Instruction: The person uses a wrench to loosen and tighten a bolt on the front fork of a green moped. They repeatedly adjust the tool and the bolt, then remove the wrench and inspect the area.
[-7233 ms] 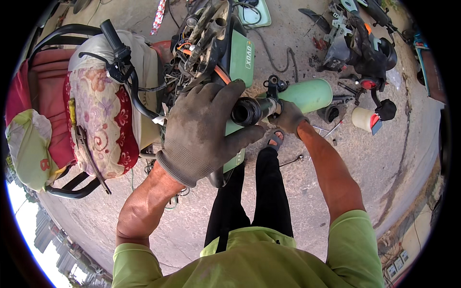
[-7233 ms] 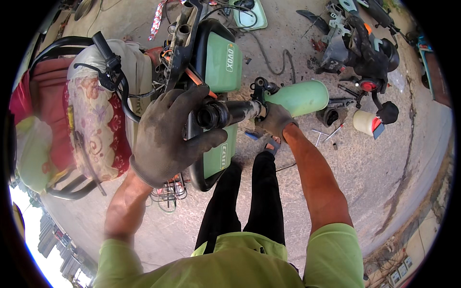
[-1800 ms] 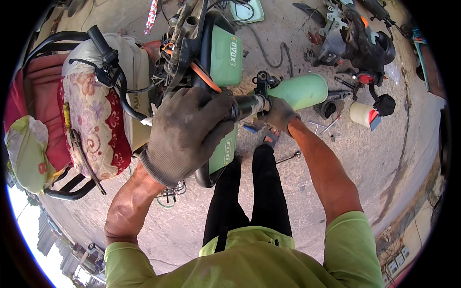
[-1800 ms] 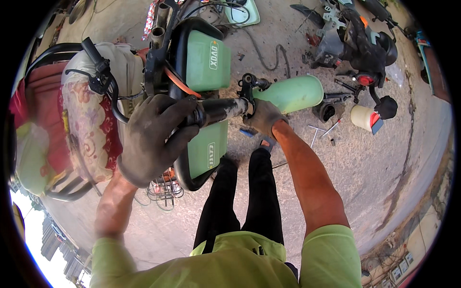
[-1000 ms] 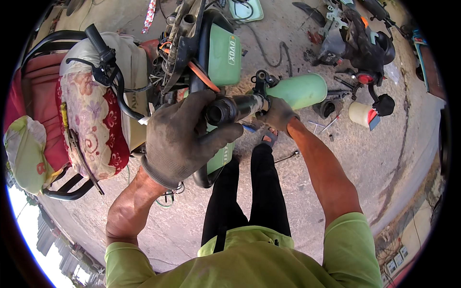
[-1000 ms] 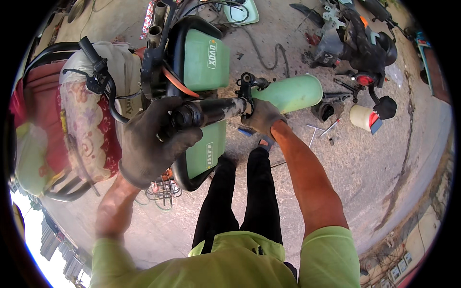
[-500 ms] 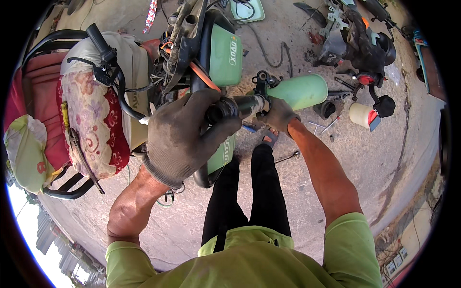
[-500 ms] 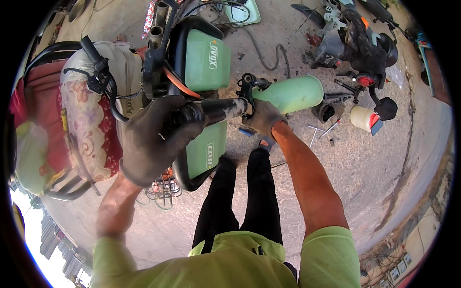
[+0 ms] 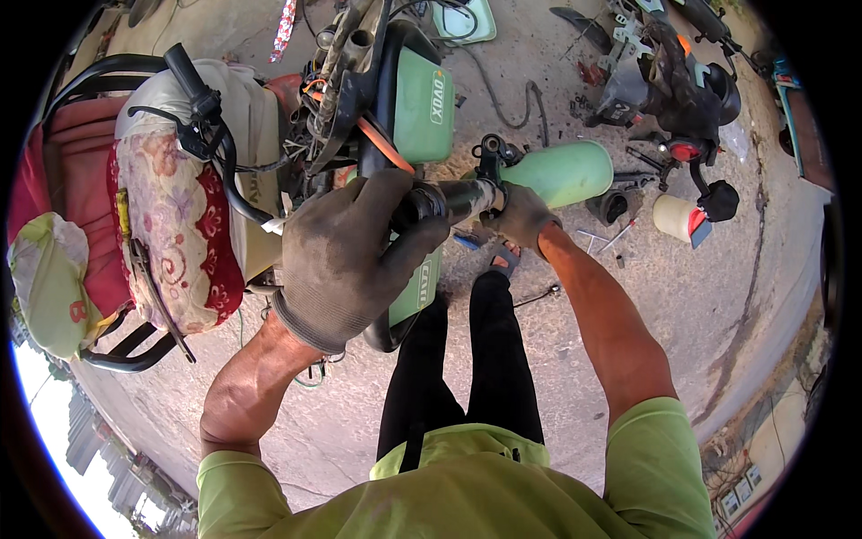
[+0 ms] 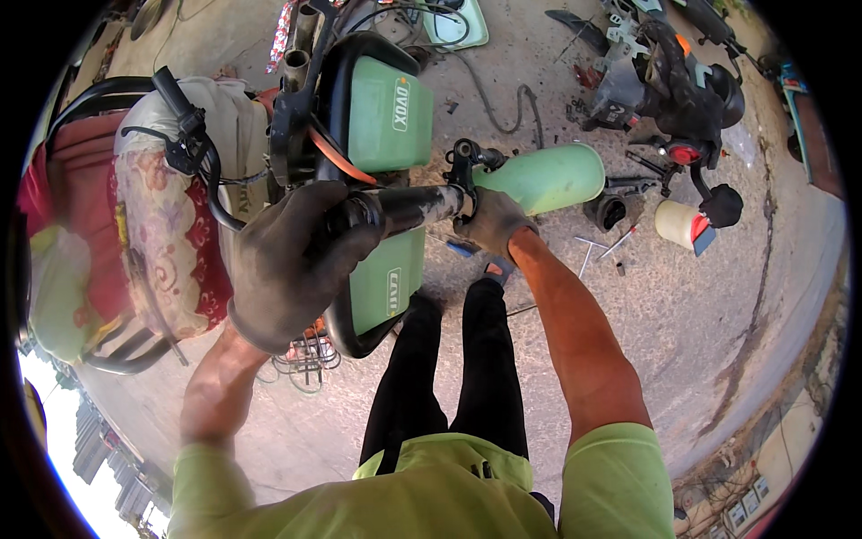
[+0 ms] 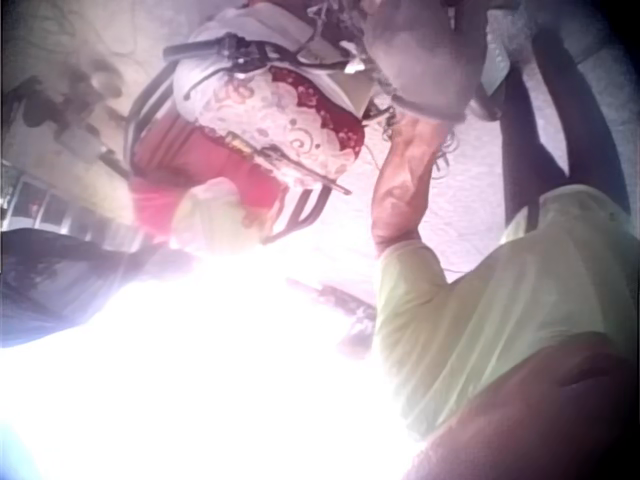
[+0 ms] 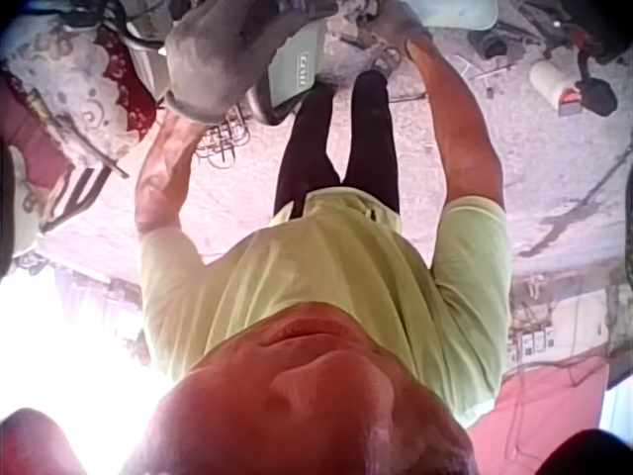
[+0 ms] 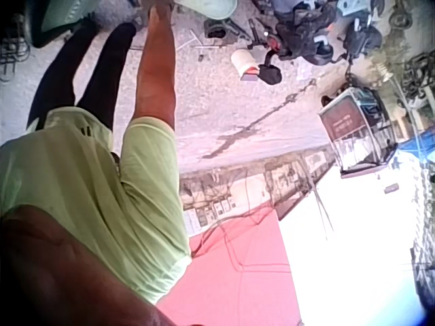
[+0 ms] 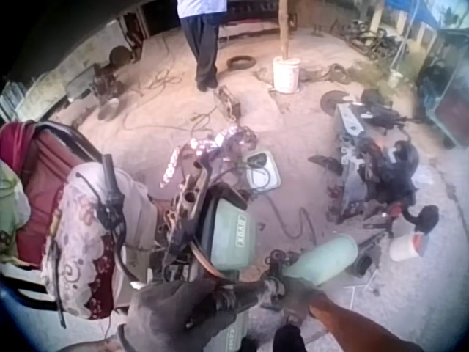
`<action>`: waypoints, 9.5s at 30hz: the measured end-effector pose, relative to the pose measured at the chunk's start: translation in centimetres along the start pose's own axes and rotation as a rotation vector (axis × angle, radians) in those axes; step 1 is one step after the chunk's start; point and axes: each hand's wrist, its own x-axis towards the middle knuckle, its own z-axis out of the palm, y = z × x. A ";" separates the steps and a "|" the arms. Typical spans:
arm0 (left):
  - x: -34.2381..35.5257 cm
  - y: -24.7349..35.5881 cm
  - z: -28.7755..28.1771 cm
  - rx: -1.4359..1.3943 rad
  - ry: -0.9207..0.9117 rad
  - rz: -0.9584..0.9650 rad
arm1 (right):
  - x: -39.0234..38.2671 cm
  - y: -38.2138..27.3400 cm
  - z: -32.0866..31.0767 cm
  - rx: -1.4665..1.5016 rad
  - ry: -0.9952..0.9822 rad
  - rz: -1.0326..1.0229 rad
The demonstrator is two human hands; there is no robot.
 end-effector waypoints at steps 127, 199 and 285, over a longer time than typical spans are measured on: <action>-9.2 3.2 6.1 -1.692 -0.022 -0.757 | 1.5 3.5 12.0 0.572 0.705 0.099; -5.1 4.8 4.6 -1.485 0.052 -1.029 | -0.9 0.2 5.4 0.173 0.391 -0.091; -6.9 0.9 3.2 -1.336 -0.191 -0.884 | -0.8 1.0 3.3 0.102 0.223 -0.097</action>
